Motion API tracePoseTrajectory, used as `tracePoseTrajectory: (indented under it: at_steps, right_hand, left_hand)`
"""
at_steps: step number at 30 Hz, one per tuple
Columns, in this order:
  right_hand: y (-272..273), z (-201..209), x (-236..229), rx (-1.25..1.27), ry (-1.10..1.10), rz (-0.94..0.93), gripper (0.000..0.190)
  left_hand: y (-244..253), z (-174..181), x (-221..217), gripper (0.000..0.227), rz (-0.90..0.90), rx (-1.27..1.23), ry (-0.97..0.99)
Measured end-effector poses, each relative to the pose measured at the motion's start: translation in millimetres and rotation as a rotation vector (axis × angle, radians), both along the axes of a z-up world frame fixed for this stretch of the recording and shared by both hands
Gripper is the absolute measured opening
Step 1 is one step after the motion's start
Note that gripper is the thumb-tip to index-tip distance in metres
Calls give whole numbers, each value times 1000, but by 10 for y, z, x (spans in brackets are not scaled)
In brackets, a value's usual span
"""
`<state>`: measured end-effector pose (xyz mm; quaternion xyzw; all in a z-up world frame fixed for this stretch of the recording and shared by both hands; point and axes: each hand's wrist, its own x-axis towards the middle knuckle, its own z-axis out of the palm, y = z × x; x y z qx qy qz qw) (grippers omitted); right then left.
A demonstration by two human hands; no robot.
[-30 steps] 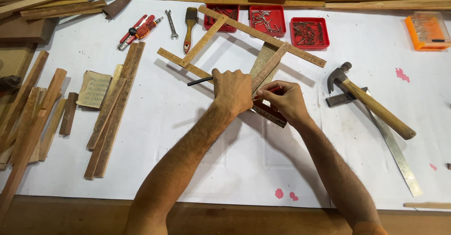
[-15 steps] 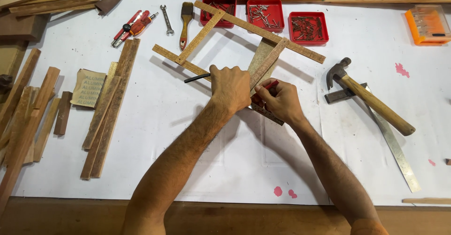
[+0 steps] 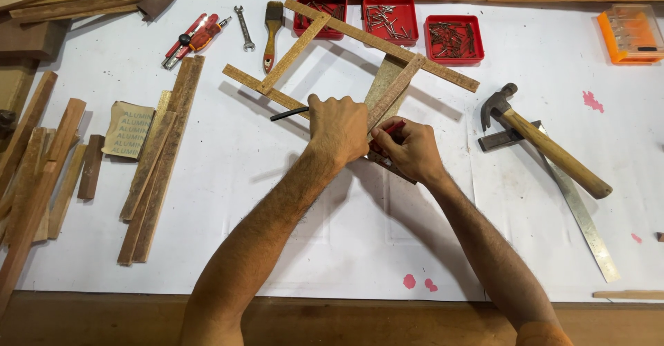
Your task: The person hammers nails into a small wooden frame on a workbench, then measures the frame with a tape measure, marks it with a pencil, checks alignment with a try square, and positions a wooden piece against the frame while hammering additional nails.
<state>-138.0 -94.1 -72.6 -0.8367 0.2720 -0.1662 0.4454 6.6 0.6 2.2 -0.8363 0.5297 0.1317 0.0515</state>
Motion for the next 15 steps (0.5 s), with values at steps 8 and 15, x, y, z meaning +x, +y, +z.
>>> tracePoseTrajectory:
  at_steps: [8,15]
  right_hand:
    - [-10,-61,-17,-23,-57,51,20]
    - [-17,-35,-17,-16,-15,-4,18]
  left_hand:
    - [5,-23,4,18,-3,-5,-3]
    - [16,-41,-2,18,-5,-6,-7]
